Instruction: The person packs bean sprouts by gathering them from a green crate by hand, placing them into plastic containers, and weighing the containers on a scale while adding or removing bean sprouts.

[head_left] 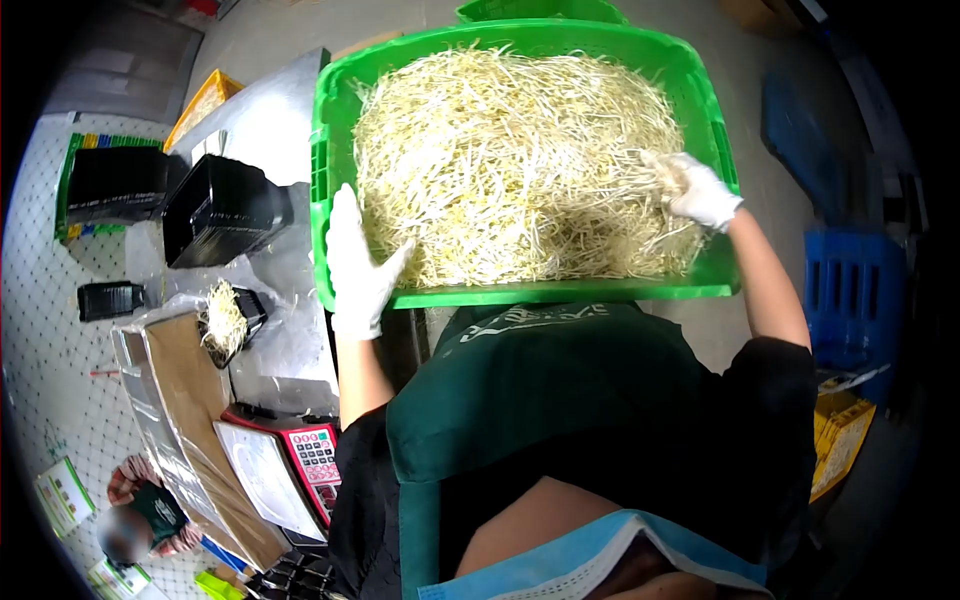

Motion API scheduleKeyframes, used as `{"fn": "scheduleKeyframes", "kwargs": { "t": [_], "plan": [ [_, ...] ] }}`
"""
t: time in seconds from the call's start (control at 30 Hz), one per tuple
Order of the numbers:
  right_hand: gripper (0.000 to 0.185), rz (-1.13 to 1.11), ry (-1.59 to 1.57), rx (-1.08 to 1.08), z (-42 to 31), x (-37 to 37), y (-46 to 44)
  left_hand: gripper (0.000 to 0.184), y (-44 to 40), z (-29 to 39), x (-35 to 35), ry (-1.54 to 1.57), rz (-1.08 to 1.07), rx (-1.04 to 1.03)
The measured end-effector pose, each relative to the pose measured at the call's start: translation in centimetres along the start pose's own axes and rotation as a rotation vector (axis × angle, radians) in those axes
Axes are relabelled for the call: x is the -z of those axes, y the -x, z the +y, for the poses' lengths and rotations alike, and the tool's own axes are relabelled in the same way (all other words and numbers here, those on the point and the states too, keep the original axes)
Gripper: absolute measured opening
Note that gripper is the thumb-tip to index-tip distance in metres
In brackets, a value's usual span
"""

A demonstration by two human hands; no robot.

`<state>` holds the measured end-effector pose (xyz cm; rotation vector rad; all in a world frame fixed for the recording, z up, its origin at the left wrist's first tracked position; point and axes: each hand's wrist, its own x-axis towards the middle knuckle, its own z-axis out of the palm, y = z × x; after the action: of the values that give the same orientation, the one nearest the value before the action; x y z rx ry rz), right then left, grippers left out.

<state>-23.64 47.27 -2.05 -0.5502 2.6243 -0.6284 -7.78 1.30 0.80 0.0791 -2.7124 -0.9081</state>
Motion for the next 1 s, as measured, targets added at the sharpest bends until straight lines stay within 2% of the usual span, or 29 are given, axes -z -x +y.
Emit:
{"fn": "scheduleKeyframes", "kwargs": {
  "t": [0.07,0.1,0.13,0.17,0.2,0.23,0.3,0.37,0.47,0.5,0.57,0.6,0.63,0.67,0.7,0.73,0.77,0.8,0.87,0.9,0.93,0.97,1.0],
  "plan": [
    [0.063,0.034,-0.253,0.024,-3.1,3.0,-0.6,0.093,1.8,-0.8,2.3,-0.142,-0.009,0.046],
    [0.064,-0.008,-0.539,0.077,-5.2,3.9,-1.0,0.087,2.6,-1.3,3.2,-0.328,-0.005,0.057],
    [0.065,-0.055,-0.823,0.123,-7.6,4.8,-1.5,0.087,3.6,-2.4,3.2,-0.347,0.008,0.082],
    [0.066,-0.051,-0.608,0.151,-9.8,5.8,-2.4,0.083,4.8,-4.0,2.5,-0.391,0.058,0.168],
    [0.067,-0.034,-0.528,0.407,-11.2,5.8,-4.1,0.08,5.5,-5.2,1.9,-0.431,0.109,0.25],
    [0.073,-0.084,-0.507,0.395,-12.8,5.1,-6.0,0.073,5.5,-5.6,1.5,0.074,0.172,0.283],
    [0.087,-0.137,-0.366,0.457,-17.7,2.8,-8.6,0.065,5.8,-5.1,1.0,0.118,0.24,0.365],
    [0.1,-0.097,-0.053,0.583,-20.5,-0.1,-10.2,0.059,5.7,-4.5,1.2,0.099,0.261,0.408],
    [0.1,0.001,-0.216,0.653,-19.8,1.0,-11.0,0.046,6.8,-5.4,2.1,0.245,0.328,0.362],
    [0.104,-0.019,-0.26,0.558,-18.9,1.9,-11.2,0.042,6.6,-5.4,1.9,0.419,0.428,0.34],
    [0.112,-0.017,-0.259,0.41,-17.8,1.8,-11.4,0.043,3.6,-0.9,3.1,0.299,0.31,0.274],
    [0.116,0.01,-0.219,0.359,-17.2,0.1,-11.4,0.054,1.6,0.0,2.4,0.151,0.255,0.07],
    [0.118,0.026,-0.092,0.459,-17.2,-2.3,-11.2,0.078,0.0,1.2,1.4,-0.069,0.168,-0.094],
    [0.12,0.048,0.036,0.562,-17.6,-4.9,-10.8,0.097,-1.7,2.6,0.2,-0.088,0.045,-0.163],
    [0.115,0.156,0.2,0.572,-17.8,-5.4,-10.7,0.105,-3.2,1.6,-2.0,-0.086,-0.06,-0.242],
    [0.11,0.266,0.364,0.568,-18.1,-5.8,-10.6,0.095,-4.7,0.9,-4.1,-0.078,-0.09,-0.158],
    [0.101,-0.013,-0.035,0.327,-18.4,-3.8,-10.9,0.089,-6.3,1.9,-2.9,0.099,-0.23,0.078],
    [0.091,-0.07,-0.219,0.265,-17.7,-2.6,-11.1,0.085,-7.9,3.1,-1.6,0.276,-0.367,0.315],
    [0.072,-0.15,-0.597,0.119,-16.2,-0.2,-11.3,0.074,-7.9,-0.4,-2.0,0.556,-0.165,0.228],
    [0.079,-0.105,-0.614,0.211,-14.8,-0.1,-11.9,0.085,-7.8,-0.3,-0.8,0.449,-0.197,0.166],
    [0.087,-0.062,-0.63,0.302,-14.1,0.2,-12.0,0.085,-6.8,-0.4,-0.2,0.448,-0.199,0.172],
    [0.087,-0.069,-0.634,0.3,-13.7,-0.1,-12.1,0.091,-5.5,-0.5,0.5,0.138,-0.101,0.036],
    [0.095,-0.045,-0.316,0.321,-14.7,0.1,-11.7,0.096,-4.4,-0.6,1.4,-0.175,-0.003,-0.106]
  ]
}}
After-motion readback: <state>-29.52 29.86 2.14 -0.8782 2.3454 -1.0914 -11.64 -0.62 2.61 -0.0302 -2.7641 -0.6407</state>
